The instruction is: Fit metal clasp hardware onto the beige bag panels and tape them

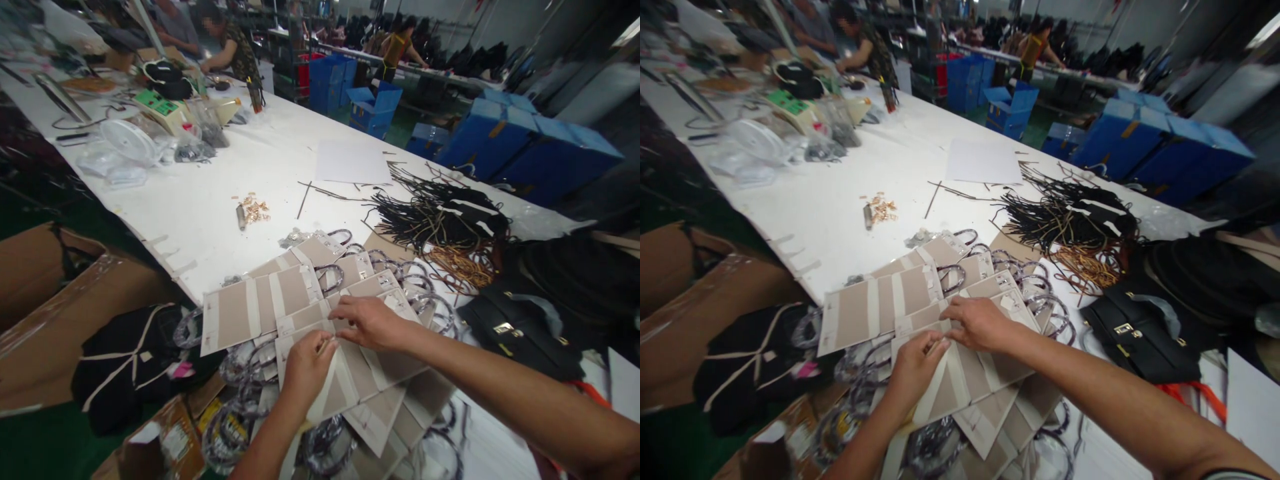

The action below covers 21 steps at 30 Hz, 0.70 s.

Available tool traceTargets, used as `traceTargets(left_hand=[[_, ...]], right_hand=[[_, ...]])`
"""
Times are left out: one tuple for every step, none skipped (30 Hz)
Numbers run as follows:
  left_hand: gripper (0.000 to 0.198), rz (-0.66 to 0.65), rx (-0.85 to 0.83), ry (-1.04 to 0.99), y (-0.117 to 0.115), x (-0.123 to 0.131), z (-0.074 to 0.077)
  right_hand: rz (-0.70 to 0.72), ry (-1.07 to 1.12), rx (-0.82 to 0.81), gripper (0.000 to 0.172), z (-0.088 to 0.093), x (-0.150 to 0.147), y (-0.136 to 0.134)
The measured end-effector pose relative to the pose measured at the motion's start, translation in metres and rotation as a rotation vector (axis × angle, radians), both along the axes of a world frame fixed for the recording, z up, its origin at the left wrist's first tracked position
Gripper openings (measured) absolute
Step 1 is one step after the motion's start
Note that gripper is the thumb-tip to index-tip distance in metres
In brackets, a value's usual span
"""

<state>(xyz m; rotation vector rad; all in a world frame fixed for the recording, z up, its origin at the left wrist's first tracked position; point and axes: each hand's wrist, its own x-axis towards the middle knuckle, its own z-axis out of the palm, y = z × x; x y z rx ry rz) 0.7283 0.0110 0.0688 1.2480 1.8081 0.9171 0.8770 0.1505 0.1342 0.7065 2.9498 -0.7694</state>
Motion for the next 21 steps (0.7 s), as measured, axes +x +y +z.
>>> traceTargets(left_hand=[[0.015, -0.014, 0.011, 0.040, 0.001, -0.001, -0.001], [0.015, -0.028, 0.020, 0.083, 0.002, -0.003, -0.002], [0.015, -0.042, 0.026, 0.129, 0.003, -0.004, -0.003], [0.016, -0.057, 0.034, 0.177, 0.004, -0.005, -0.003], [0.017, -0.072, 0.048, 0.226, 0.004, -0.006, -0.004], [0.019, -0.086, 0.071, 0.273, 0.004, -0.007, -0.004], [0.022, -0.097, 0.100, 0.315, 0.005, -0.007, -0.005], [0.024, -0.103, 0.134, 0.347, 0.005, -0.007, -0.005], [0.027, -0.105, 0.167, 0.363, 0.004, -0.005, -0.006], [0.029, -0.102, 0.191, 0.359, 0.004, -0.003, -0.007], [0.030, -0.095, 0.205, 0.329, 0.004, 0.001, -0.010], [0.030, -0.083, 0.205, 0.271, 0.003, 0.005, -0.014], [0.030, -0.058, 0.186, 0.188, 0.002, 0.009, -0.020], [0.029, -0.019, 0.146, 0.084, 0.001, 0.013, -0.027], [0.028, 0.031, 0.088, -0.029, 0.000, 0.017, -0.035], [0.028, 0.084, 0.025, -0.136, -0.001, 0.021, -0.044], [0.028, 0.130, -0.031, -0.225, -0.002, 0.023, -0.052], [0.028, 0.162, -0.070, -0.288, -0.003, 0.025, -0.060], [0.028, 0.177, -0.089, -0.324, -0.003, 0.025, -0.067], [0.028, 0.181, -0.093, -0.342, -0.003, 0.025, -0.072], [0.027, 0.182, -0.089, -0.350, -0.003, 0.024, -0.076]], right_hand=[[0.063, -0.024, 0.036, 0.021, 0.002, -0.004, 0.000], [0.129, -0.056, 0.068, 0.014, 0.004, -0.009, 0.000], [0.186, -0.090, 0.099, 0.011, 0.005, -0.013, -0.001], [0.229, -0.121, 0.126, 0.011, 0.005, -0.018, -0.001], [0.254, -0.143, 0.145, 0.012, 0.005, -0.022, -0.002], [0.260, -0.154, 0.156, 0.013, 0.002, -0.026, -0.001], [0.244, -0.157, 0.159, 0.013, -0.001, -0.029, 0.001], [0.206, -0.152, 0.152, 0.012, -0.006, -0.032, 0.006], [0.134, -0.136, 0.131, 0.012, -0.011, -0.034, 0.015], [0.031, -0.106, 0.081, 0.012, -0.017, -0.037, 0.026], [-0.100, -0.063, -0.002, 0.013, -0.024, -0.039, 0.041], [-0.260, -0.008, -0.109, 0.015, -0.030, -0.042, 0.059], [-0.429, 0.048, -0.222, 0.018, -0.038, -0.045, 0.080], [-0.583, 0.096, -0.315, 0.020, -0.045, -0.049, 0.100], [-0.708, 0.131, -0.373, 0.023, -0.053, -0.054, 0.121], [-0.796, 0.147, -0.392, 0.025, -0.061, -0.059, 0.140], [-0.854, 0.148, -0.379, 0.026, -0.071, -0.065, 0.158], [-0.885, 0.136, -0.353, 0.025, -0.081, -0.070, 0.173], [-0.900, 0.116, -0.327, 0.023, -0.091, -0.076, 0.185], [-0.917, 0.093, -0.306, 0.022, -0.102, -0.080, 0.195], [-0.930, 0.064, -0.285, 0.020, -0.114, -0.084, 0.203]])
